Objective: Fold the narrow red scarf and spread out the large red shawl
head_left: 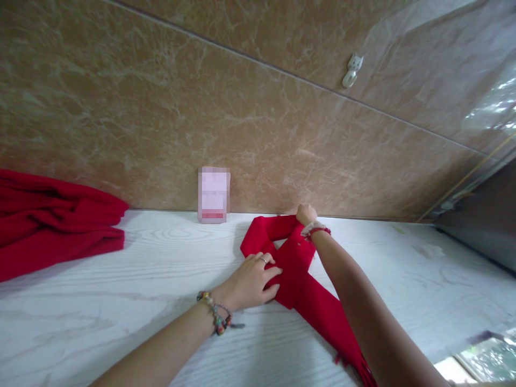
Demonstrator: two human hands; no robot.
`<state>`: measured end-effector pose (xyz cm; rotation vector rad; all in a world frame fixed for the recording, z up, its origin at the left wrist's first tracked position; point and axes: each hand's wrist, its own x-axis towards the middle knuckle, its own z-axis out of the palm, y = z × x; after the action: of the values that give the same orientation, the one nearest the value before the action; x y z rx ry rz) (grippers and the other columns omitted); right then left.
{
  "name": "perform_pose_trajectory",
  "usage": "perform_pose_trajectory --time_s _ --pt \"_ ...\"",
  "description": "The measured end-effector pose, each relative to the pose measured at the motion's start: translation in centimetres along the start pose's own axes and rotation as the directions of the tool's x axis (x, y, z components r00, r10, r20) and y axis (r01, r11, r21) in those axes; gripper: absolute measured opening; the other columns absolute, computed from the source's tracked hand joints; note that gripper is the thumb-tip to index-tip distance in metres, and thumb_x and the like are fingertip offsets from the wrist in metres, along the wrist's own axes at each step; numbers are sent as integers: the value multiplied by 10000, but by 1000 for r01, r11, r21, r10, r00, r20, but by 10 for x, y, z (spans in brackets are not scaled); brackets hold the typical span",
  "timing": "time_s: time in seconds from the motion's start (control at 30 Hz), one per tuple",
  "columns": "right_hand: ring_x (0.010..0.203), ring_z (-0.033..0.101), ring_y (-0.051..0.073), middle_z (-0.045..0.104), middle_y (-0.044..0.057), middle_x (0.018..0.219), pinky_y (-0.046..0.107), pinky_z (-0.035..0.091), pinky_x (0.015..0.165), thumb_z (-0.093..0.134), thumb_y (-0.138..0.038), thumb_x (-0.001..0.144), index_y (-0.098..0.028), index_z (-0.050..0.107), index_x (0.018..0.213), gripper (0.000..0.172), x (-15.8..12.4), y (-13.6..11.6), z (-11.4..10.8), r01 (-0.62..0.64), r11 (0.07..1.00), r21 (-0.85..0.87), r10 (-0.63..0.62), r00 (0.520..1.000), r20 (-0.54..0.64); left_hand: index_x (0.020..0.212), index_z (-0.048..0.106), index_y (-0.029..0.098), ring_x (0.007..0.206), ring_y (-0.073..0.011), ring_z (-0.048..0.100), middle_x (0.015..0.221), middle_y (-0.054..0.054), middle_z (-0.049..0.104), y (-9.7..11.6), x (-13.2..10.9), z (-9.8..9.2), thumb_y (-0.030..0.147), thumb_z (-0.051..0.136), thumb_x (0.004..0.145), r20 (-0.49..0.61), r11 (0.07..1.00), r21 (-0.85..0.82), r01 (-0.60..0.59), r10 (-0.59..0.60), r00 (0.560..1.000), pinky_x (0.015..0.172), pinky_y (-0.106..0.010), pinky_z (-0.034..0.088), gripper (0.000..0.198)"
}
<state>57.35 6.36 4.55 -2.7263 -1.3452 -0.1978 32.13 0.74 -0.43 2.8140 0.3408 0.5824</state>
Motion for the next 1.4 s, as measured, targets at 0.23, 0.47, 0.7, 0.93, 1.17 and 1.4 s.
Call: perform_pose_trajectory --time_s 0.23,0.47,0.7,0.93,1.17,1.4 --pt "877 642 266 668 209 926 285 492 692 478 -31 744 -85 675 962 299 12 8 2 -54 996 70 57 997 -46 1074 614 197 976 -233 516 1053 -98 548 0 0 -2 343 509 808 4 1000 -4 3 -3 1000 907 -424 398 321" --pt "967 599 154 663 62 1039 203 437 792 439 -92 807 -181 640 1010 300 10 20 16 118 978 172 -102 990 -97 1073 613 196 961 -224 528 1049 -90 558 0 1 -2 332 516 807 -10 1000 -2 -24 24 1000 900 -415 410 313" --pt "830 634 195 687 135 905 244 444 694 337 -190 898 -120 660 870 331 1 54 22 136 973 187 -132 991 -34 1093 568 151 1163 -271 407 1243 -147 440 -7 3 1 256 428 845 -405 945 80 317 -260 877 958 -445 349 304" --pt "895 621 174 679 102 985 220 421 742 362 -198 900 -147 648 946 294 -7 63 29 181 965 192 -182 983 -12 1319 321 98 1247 -330 348 1334 -249 379 -19 2 14 479 431 829 -211 816 133 562 -531 821 963 -519 302 631" --pt "952 604 180 667 108 1018 217 406 769 362 -207 900 -145 605 1047 290 -18 72 37 107 982 153 -101 994 -48 1301 363 87 1197 -285 423 1281 -226 459 -27 8 7 395 337 885 -120 869 128 479 -466 877 962 -467 322 519" --pt "945 610 207 664 150 998 241 412 742 340 -242 912 -109 604 1044 324 -13 114 39 -8 992 124 17 997 -72 1348 305 128 1281 -271 308 1399 -186 312 -25 45 12 426 294 898 6 908 104 407 -410 912 1013 -477 250 540"
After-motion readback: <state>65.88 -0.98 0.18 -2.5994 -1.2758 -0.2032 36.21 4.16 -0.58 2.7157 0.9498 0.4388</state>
